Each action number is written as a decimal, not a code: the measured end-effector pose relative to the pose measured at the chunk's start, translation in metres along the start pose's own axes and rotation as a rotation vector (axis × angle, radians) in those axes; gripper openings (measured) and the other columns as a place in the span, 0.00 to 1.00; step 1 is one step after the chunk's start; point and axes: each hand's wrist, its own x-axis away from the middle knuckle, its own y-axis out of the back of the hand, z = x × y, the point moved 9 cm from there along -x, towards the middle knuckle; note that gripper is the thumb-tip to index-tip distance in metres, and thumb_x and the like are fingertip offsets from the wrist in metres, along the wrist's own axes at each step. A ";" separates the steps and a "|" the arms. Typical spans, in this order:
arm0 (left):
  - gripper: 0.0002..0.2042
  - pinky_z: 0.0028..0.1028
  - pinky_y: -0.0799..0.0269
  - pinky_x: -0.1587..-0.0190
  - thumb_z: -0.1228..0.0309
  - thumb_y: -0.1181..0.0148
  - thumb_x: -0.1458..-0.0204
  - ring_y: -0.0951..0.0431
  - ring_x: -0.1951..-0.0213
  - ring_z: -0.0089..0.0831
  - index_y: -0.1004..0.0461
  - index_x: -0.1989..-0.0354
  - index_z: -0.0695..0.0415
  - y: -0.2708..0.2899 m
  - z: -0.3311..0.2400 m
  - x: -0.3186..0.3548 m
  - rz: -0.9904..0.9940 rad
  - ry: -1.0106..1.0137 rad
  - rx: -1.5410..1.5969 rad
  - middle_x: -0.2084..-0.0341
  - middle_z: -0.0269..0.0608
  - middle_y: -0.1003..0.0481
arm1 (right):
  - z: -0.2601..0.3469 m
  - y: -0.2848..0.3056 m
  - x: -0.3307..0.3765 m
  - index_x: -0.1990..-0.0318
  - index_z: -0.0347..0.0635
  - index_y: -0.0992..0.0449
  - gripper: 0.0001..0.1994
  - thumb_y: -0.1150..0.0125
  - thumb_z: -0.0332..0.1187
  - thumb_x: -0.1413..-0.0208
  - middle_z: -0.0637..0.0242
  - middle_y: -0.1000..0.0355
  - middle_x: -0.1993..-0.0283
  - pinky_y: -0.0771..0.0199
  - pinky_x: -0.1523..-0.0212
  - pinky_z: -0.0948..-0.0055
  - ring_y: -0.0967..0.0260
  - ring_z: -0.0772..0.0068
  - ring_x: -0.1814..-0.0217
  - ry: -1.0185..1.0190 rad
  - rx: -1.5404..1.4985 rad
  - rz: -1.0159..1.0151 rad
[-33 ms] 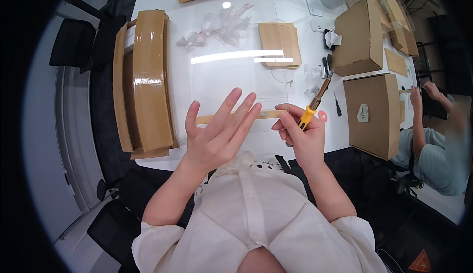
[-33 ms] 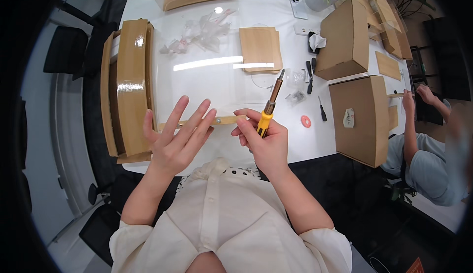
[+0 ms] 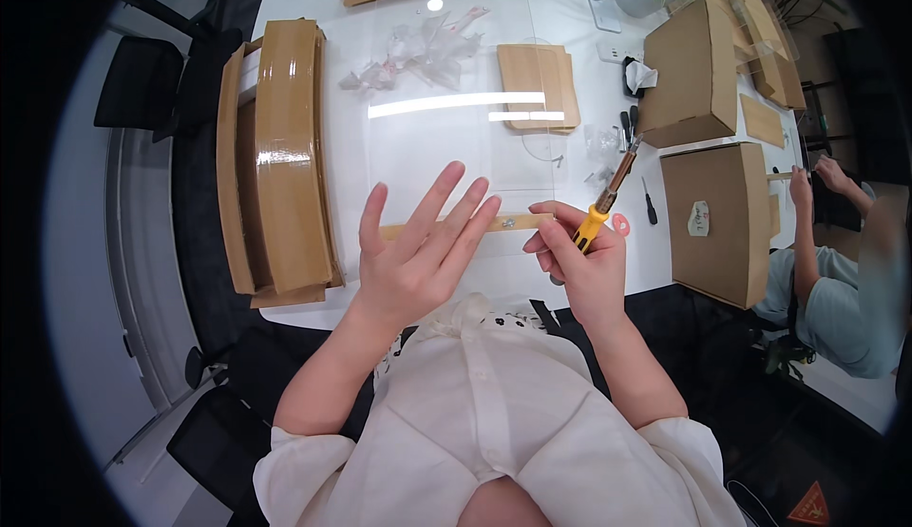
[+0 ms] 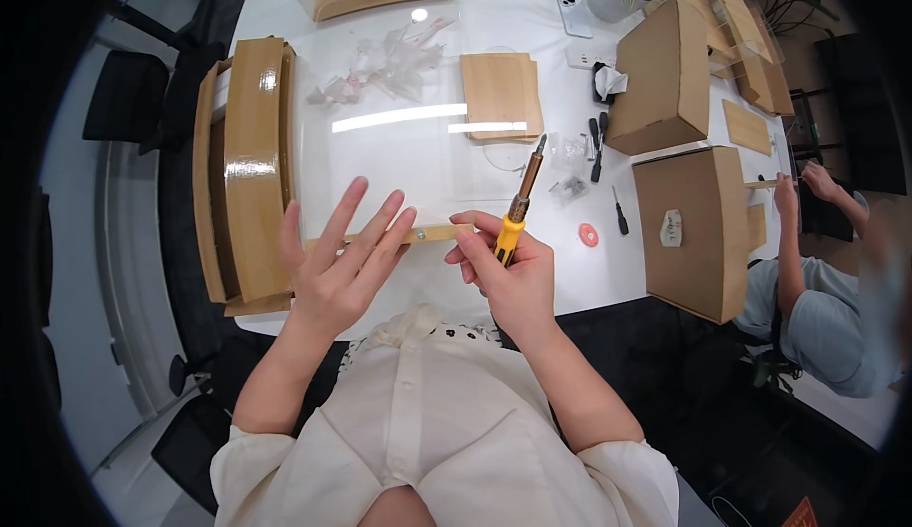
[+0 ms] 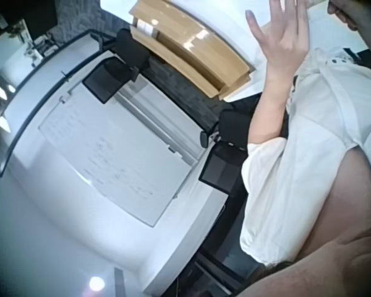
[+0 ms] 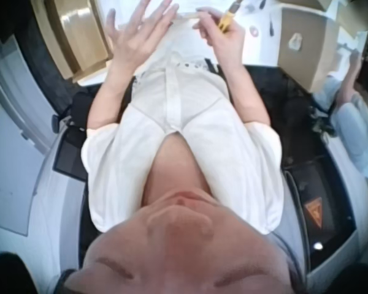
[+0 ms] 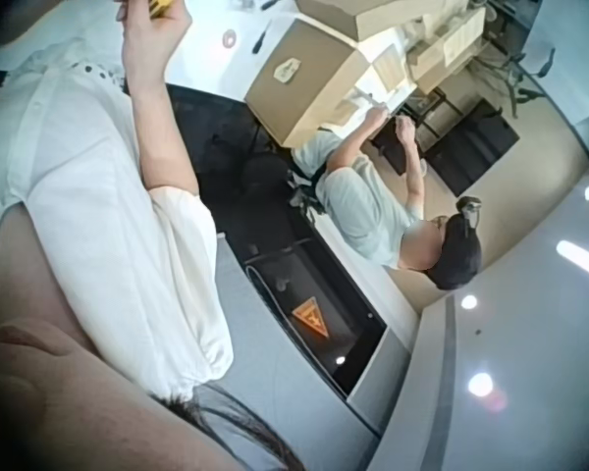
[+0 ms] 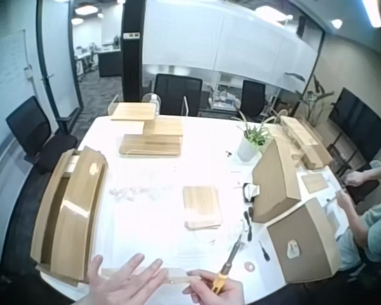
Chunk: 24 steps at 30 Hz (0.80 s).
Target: The person assembles a small wooden shelf by inserting a metal dowel into a pre-drilled hole and then using a screwdriver to tighten a screw into the dowel. The person repeats this process for multiple dowels on the same wooden piece.
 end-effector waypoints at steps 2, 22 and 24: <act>0.14 0.55 0.53 0.28 0.62 0.33 0.44 0.24 0.38 0.33 0.16 0.49 0.39 -0.010 0.004 0.004 0.052 0.019 0.075 0.48 0.20 0.19 | 0.001 -0.001 0.001 0.47 0.33 0.21 0.11 0.43 0.28 0.32 0.64 0.21 0.70 0.45 0.80 0.87 0.36 0.88 0.76 0.006 0.016 0.000; 0.12 0.55 0.54 0.27 0.70 0.36 0.43 0.28 0.35 0.27 0.15 0.52 0.41 -0.004 0.002 0.008 -0.082 0.089 0.084 0.48 0.21 0.19 | 0.162 -0.003 0.051 0.53 0.37 0.23 0.10 0.39 0.20 0.41 0.61 0.22 0.55 0.26 0.61 0.73 0.25 0.69 0.62 0.517 1.371 0.318; 0.13 0.56 0.55 0.27 0.69 0.36 0.43 0.28 0.34 0.29 0.16 0.51 0.41 -0.004 0.001 0.009 -0.067 0.076 0.072 0.48 0.21 0.19 | 0.185 -0.033 0.065 0.57 0.37 0.21 0.11 0.35 0.22 0.48 0.63 0.22 0.58 0.26 0.61 0.71 0.25 0.67 0.62 0.772 1.620 0.408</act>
